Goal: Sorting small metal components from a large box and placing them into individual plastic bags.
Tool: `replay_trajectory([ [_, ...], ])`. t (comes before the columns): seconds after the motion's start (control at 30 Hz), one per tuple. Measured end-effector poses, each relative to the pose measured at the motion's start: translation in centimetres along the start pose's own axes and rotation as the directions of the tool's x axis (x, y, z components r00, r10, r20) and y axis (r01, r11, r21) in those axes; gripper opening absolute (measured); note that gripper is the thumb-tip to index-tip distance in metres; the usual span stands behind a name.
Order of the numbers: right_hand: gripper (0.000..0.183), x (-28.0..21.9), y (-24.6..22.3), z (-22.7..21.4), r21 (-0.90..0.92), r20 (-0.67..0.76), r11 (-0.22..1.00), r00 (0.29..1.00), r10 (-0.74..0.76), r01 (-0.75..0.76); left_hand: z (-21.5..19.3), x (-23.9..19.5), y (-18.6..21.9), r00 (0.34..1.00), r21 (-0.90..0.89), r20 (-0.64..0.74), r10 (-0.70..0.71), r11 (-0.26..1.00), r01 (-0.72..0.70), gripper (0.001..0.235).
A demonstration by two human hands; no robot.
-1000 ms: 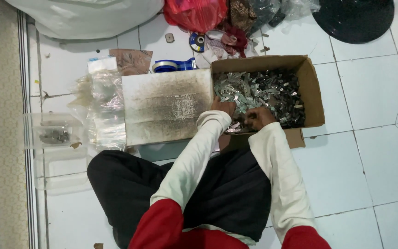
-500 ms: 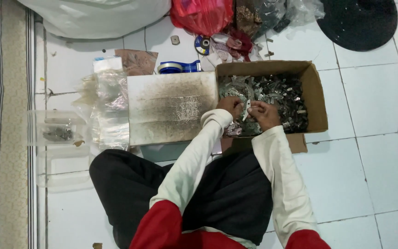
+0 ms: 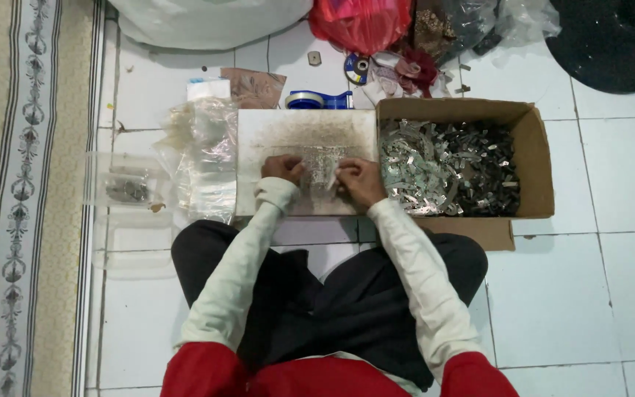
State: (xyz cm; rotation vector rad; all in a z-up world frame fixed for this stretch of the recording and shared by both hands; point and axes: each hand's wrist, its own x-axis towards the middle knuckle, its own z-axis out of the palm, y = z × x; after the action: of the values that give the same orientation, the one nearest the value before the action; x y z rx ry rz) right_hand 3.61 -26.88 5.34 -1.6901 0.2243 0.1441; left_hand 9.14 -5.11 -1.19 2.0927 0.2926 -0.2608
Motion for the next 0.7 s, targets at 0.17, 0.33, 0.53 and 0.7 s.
replay_trajectory([
  [0.17,0.019,4.7,3.4,7.4,-0.134,0.002,0.99,1.0,0.031,-0.031,-3.4,2.8,-3.8,0.994,0.076,-0.089,-0.067,0.994,0.074,0.022],
  [0.33,0.019,4.8,1.8,9.0,-0.261,-0.058,0.965,0.998,0.02,-0.035,-4.6,3.0,-3.7,0.992,0.086,-0.115,-0.057,0.994,0.067,0.027],
  [0.53,0.011,1.2,0.0,1.4,-0.413,-0.084,0.878,0.95,-0.3,0.241,-0.5,1.4,-2.3,0.855,0.36,-0.293,0.428,0.878,-0.317,0.014],
  [0.7,0.014,-0.2,0.7,-12.3,-0.674,-0.06,0.716,0.953,-0.297,0.181,8.3,-3.4,5.0,0.698,0.422,-0.018,0.716,0.638,-0.644,0.006],
])
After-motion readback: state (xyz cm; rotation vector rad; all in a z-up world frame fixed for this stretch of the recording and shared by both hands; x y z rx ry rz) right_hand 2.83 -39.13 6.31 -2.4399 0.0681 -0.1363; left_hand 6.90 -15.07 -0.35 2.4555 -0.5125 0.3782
